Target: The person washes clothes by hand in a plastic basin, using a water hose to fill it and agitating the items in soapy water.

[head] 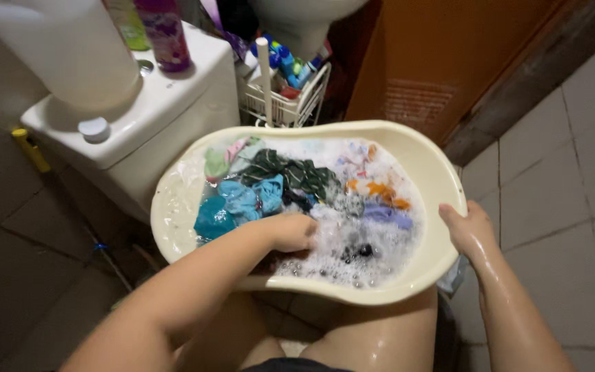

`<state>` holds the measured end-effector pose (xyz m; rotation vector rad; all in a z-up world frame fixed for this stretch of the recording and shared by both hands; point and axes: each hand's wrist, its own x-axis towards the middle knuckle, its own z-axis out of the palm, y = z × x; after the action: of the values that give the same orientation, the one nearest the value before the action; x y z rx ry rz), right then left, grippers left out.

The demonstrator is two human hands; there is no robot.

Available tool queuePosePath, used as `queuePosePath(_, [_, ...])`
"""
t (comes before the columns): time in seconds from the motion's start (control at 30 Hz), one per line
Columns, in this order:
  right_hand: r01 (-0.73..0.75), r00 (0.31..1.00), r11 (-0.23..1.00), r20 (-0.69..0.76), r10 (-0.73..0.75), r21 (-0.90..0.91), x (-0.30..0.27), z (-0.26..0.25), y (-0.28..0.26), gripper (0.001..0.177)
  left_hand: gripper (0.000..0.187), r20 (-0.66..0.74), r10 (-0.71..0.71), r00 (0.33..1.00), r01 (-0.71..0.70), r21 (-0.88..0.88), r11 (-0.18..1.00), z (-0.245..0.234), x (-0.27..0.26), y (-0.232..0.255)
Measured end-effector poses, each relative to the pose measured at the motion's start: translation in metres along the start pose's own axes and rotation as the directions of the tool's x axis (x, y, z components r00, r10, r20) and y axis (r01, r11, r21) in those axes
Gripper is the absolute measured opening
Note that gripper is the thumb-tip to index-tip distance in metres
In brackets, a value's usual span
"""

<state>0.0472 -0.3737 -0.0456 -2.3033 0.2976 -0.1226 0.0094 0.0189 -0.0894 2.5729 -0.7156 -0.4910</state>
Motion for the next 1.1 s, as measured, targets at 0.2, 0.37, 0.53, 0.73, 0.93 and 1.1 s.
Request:
queuePosePath(0.2, [-0.02, 1.0, 0.998, 0.011, 0.021, -0.055, 0.0, -0.002, -0.003, 0.05, 0.058, -0.427, -0.204, 0.881, 0.133, -0.19, 0.973, -0.112, -0.049, 0.021])
queuePosePath(0.37, [0.016, 1.0, 0.997, -0.008, -0.017, -0.075, 0.002, 0.0, 0.002, 0.05, 0.047, -0.568, -0.308, 0.763, 0.417, 0.069, 0.906, -0.162, -0.038, 0.006])
queuePosePath(0.53, [0.007, 1.0, 1.0, -0.012, -0.007, -0.018, 0.006, 0.005, 0.008, 0.05, 0.04, -0.42, -0.612, 0.67, 0.674, -0.001, 0.739, -0.171, -0.02, -0.051])
queuePosePath(0.73, [0.035, 0.999, 0.998, -0.028, -0.037, -0.051, 0.011, 0.009, 0.014, 0.05, 0.049, -0.354, -0.625, 0.696, 0.584, -0.228, 0.779, -0.13, 0.009, -0.097])
queuePosePath(0.93, [0.033, 0.999, 0.994, -0.032, -0.036, -0.102, 0.007, 0.005, 0.011, 0.048, 0.051, -0.395, -0.491, 0.776, 0.479, -0.138, 0.867, -0.094, 0.062, -0.066])
queuePosePath(1.1, [-0.023, 1.0, 0.999, -0.02, 0.023, -0.022, -0.002, 0.005, -0.004, 0.048, 0.05, -0.44, -0.4, 0.804, 0.381, -0.135, 0.915, -0.092, 0.102, -0.033])
